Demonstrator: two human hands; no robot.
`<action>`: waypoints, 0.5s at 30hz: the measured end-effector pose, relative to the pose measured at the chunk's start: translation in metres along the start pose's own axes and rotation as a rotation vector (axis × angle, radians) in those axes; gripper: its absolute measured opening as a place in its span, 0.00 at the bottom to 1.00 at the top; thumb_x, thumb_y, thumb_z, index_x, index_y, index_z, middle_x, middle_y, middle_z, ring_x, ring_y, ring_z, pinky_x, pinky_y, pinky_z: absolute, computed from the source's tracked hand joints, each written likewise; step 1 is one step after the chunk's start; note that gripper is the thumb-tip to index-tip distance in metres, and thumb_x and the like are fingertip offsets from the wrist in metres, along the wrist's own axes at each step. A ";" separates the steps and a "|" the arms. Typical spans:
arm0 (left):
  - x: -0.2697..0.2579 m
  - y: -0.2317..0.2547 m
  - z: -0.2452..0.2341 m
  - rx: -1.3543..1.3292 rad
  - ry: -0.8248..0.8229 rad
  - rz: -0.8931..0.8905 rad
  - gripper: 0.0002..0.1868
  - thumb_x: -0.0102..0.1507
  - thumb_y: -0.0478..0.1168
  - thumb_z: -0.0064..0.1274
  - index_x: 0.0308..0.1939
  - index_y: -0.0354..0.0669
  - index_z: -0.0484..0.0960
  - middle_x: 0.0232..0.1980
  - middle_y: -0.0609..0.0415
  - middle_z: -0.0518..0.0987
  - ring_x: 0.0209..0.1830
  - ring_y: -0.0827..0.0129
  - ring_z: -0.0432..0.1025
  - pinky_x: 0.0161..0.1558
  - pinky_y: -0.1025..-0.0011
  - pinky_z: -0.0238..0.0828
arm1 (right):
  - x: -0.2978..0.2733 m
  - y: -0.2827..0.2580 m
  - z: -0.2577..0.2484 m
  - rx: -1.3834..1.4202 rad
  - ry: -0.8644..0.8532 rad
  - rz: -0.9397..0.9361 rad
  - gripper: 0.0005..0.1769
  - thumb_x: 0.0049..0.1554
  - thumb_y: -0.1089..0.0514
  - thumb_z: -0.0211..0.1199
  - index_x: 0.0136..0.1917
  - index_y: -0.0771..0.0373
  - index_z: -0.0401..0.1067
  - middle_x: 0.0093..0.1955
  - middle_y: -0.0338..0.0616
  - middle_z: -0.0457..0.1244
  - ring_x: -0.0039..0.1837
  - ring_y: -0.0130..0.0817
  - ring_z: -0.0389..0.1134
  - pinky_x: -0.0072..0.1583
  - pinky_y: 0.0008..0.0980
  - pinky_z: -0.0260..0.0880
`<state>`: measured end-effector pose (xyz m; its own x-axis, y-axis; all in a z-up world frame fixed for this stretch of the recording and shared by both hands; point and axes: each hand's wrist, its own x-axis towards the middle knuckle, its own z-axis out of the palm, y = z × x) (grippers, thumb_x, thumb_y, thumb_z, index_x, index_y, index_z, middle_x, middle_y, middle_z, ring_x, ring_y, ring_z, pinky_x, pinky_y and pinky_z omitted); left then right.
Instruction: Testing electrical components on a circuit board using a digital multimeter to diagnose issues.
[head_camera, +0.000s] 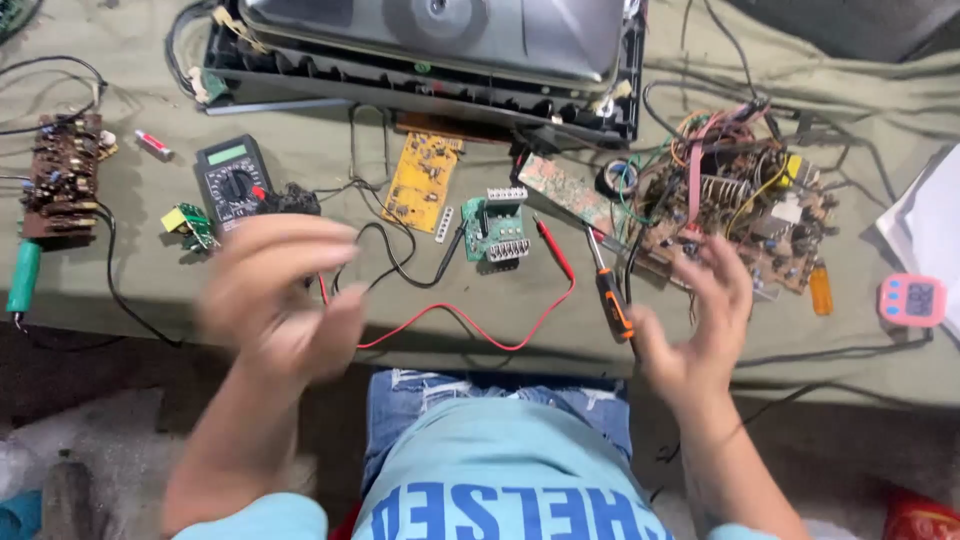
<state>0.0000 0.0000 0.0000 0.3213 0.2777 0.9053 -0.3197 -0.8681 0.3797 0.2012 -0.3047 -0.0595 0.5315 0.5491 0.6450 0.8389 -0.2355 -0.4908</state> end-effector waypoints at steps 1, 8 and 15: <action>-0.008 -0.007 0.006 -0.005 -0.008 -0.007 0.15 0.66 0.46 0.52 0.37 0.36 0.78 0.34 0.45 0.81 0.36 0.54 0.78 0.42 0.63 0.74 | -0.002 0.013 0.009 -0.002 -0.004 0.011 0.29 0.61 0.51 0.67 0.71 0.63 0.64 0.79 0.57 0.48 0.81 0.59 0.55 0.82 0.59 0.58; -0.052 -0.029 0.036 0.265 -1.303 -0.927 0.25 0.63 0.55 0.54 0.46 0.33 0.85 0.41 0.34 0.86 0.49 0.35 0.78 0.51 0.43 0.73 | -0.053 0.078 0.094 0.047 -0.204 0.156 0.24 0.53 0.51 0.76 0.60 0.60 0.75 0.59 0.56 0.65 0.64 0.58 0.68 0.65 0.55 0.64; -0.095 -0.044 0.051 0.303 -1.256 -0.915 0.24 0.63 0.54 0.58 0.49 0.34 0.84 0.39 0.38 0.86 0.46 0.41 0.81 0.48 0.48 0.76 | -0.079 0.104 0.138 -0.160 -0.288 0.221 0.26 0.52 0.42 0.75 0.61 0.48 0.75 0.57 0.43 0.66 0.57 0.46 0.71 0.59 0.45 0.68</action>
<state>0.0296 -0.0090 -0.1121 0.8491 0.3620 -0.3847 0.5210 -0.6943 0.4965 0.2306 -0.2617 -0.2424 0.6654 0.6686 0.3319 0.7278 -0.4824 -0.4874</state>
